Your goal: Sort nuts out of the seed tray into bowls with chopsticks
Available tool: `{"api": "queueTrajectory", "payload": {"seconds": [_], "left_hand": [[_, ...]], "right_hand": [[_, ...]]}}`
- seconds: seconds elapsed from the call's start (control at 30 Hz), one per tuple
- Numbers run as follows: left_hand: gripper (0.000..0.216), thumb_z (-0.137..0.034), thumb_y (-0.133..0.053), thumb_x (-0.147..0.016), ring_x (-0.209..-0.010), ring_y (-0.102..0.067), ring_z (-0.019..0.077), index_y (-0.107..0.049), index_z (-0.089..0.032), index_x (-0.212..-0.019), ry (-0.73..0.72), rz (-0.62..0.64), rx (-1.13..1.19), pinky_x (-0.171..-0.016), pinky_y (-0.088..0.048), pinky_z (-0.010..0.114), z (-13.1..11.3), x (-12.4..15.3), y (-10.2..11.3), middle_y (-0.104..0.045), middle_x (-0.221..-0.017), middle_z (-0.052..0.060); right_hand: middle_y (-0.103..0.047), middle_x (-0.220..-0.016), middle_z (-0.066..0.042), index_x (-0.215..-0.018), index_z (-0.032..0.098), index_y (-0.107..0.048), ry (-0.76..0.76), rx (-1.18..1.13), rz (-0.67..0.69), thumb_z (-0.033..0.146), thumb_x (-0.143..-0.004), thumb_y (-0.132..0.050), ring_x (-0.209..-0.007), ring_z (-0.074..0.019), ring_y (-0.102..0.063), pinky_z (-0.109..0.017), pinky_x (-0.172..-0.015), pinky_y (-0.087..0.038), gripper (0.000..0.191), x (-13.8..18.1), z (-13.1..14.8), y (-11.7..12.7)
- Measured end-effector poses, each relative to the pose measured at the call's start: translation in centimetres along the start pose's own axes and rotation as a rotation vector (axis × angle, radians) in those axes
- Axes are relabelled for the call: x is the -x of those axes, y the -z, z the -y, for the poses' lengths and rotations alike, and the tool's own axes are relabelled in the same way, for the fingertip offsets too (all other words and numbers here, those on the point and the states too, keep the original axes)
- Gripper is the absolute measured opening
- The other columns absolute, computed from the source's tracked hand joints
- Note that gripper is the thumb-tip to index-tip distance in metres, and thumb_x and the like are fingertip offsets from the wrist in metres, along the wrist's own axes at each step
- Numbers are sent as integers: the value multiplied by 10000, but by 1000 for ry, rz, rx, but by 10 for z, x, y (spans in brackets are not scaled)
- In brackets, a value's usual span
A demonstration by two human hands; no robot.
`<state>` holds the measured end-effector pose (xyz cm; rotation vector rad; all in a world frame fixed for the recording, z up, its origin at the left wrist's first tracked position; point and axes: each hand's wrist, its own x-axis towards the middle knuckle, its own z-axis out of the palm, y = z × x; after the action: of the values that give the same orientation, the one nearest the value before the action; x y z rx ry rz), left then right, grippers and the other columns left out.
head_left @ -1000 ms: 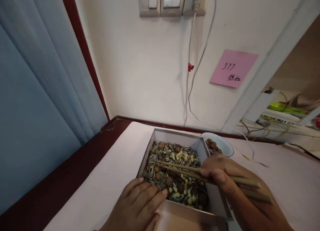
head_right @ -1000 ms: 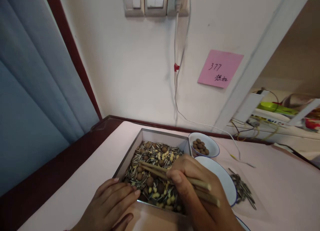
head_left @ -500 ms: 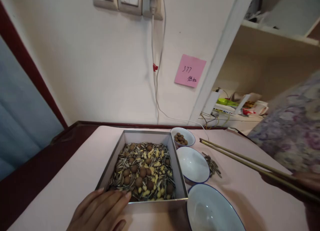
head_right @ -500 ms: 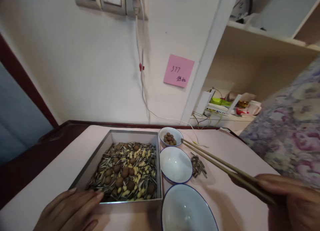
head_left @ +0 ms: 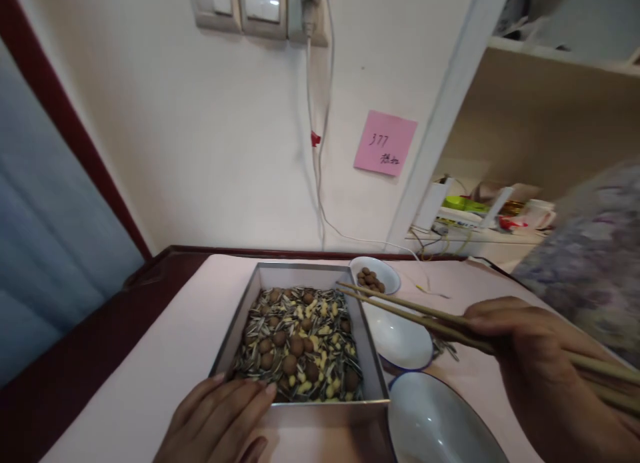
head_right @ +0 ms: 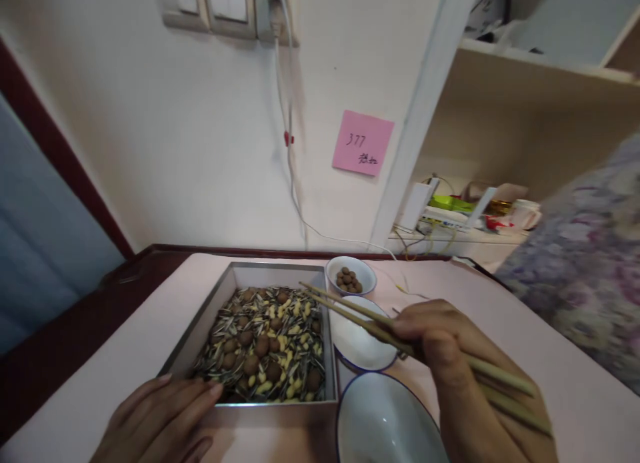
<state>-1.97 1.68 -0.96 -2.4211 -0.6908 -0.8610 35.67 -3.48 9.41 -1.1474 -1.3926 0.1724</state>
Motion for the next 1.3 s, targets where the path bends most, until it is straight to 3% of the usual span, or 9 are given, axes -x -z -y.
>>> {"api": "queueTrajectory", "payload": {"seconds": [0.17, 0.23, 0.33, 0.47, 0.63, 1.0, 1.3], "left_hand": [[290, -151, -459, -969, -976, -648, 128, -658, -199, -1175, 165, -106, 80, -1123, -320, 294, -17, -17, 9, -735, -1014, -5], [272, -168, -473, -976, -977, -644, 119, -655, -201, -1176, 186, -71, 104, -1118, -319, 275, -20, -22, 14, -733, -1020, -15], [270, -174, -494, -980, -1002, -638, 118, -646, -199, -1202, 208, 17, 134, -1122, -316, 270, -20, -27, 21, -730, -1051, -18], [267, -191, -482, -994, -1012, -629, 126, -646, -197, -1204, 222, 22, 161, -1133, -304, 281, -21, -25, 23, -724, -1062, -10], [272, -181, -480, -994, -1014, -619, 131, -644, -197, -1210, 240, 27, 165, -1138, -300, 291, -23, -21, 20, -720, -1058, -9], [267, -187, -519, -973, -1001, -624, 136, -641, -197, -1210, 254, -17, 175, -1126, -307, 302, -25, -18, 14, -721, -1056, -11], [263, -200, -468, -1010, -996, -630, 124, -652, -194, -1199, 244, -10, 165, -1127, -303, 284, -23, -22, 18, -728, -1046, -12]], "right_hand": [[-696, -886, -18, -860, 283, -696, 11, -27, 338, 379, -977, -508, -859, -182, -657, -261, -659, -529, 241, -18, 31, -74], [-690, -864, -14, -847, 261, -687, -23, -69, 430, 403, -991, -482, -853, -176, -651, -268, -669, -511, 288, -22, 30, -97], [-663, -825, -6, -831, 235, -668, -114, -138, 493, 461, -992, -469, -816, -167, -623, -289, -696, -483, 342, -26, 23, -127], [-619, -782, 0, -797, 211, -620, -172, -168, 556, 508, -980, -471, -773, -166, -579, -312, -709, -449, 380, -32, 19, -153], [-595, -774, 4, -735, 213, -530, -166, -180, 600, 497, -988, -456, -766, -157, -559, -300, -694, -420, 387, -35, 18, -162], [-569, -725, 21, -754, 207, -593, -198, -190, 550, 511, -962, -499, -711, -134, -528, -256, -654, -412, 381, -37, 8, -172], [-652, -757, 8, -812, 224, -677, -194, -148, 405, 540, -949, -510, -764, -144, -618, -253, -702, -485, 383, -39, 10, -142]]}}
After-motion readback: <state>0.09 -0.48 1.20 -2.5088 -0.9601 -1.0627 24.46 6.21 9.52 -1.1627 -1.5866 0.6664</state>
